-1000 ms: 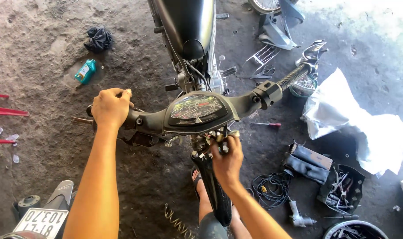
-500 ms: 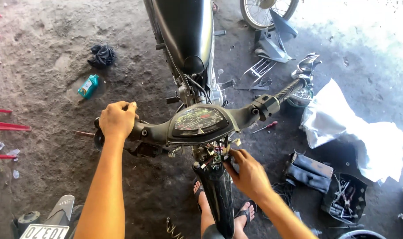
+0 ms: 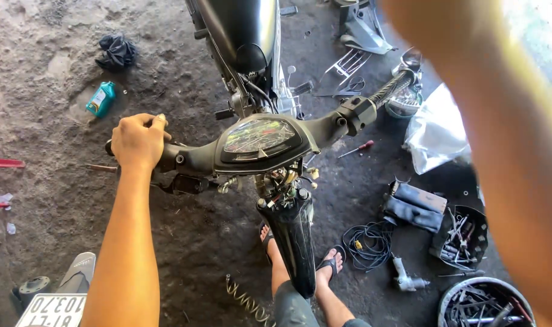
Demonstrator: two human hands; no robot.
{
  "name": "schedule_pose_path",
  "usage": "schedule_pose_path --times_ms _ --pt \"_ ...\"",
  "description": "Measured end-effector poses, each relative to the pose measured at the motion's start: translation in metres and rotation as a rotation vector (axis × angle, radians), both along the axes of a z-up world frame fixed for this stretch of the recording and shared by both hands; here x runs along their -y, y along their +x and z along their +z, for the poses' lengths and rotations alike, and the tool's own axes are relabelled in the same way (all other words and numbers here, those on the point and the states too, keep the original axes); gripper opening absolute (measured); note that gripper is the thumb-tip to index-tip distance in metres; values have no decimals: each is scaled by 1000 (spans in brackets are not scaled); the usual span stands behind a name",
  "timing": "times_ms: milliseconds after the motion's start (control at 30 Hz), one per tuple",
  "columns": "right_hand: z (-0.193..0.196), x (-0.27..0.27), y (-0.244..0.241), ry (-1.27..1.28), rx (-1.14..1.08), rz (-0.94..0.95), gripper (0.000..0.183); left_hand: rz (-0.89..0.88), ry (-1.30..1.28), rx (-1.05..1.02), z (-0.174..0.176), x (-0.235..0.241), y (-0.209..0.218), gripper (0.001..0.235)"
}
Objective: The person repairs the wiring on a motorcycle's handlebar. They use a screwdriver to remove screws from the handlebar cover and then use pliers to strip and cut wires.
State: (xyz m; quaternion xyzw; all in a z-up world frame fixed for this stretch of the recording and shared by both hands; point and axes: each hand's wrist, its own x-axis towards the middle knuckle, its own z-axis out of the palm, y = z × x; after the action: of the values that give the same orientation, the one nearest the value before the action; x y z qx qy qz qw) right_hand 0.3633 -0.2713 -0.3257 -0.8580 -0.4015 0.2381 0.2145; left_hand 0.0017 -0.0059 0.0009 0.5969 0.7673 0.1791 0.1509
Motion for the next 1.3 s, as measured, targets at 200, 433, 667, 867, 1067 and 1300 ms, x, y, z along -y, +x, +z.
schedule_pose_path --times_ms 200,433,667,867,1067,1300 --pt "343 -90 19 424 -38 739 16 29 112 16 -1 3 -2 32" --pt "291 -65 -75 306 -325 139 43 16 122 42 -4 2 -3 29" --pt "250 -78 -70 582 -26 258 46 21 114 23 -4 0 -3 29" --pt "242 -83 -25 484 -270 363 18 61 69 47 -3 1 0 29" --pt "261 -111 -25 94 -456 436 29 73 67 31 -1 1 0 30" --pt "241 -111 -26 101 -562 546 29 59 61 24 3 2 1 30"
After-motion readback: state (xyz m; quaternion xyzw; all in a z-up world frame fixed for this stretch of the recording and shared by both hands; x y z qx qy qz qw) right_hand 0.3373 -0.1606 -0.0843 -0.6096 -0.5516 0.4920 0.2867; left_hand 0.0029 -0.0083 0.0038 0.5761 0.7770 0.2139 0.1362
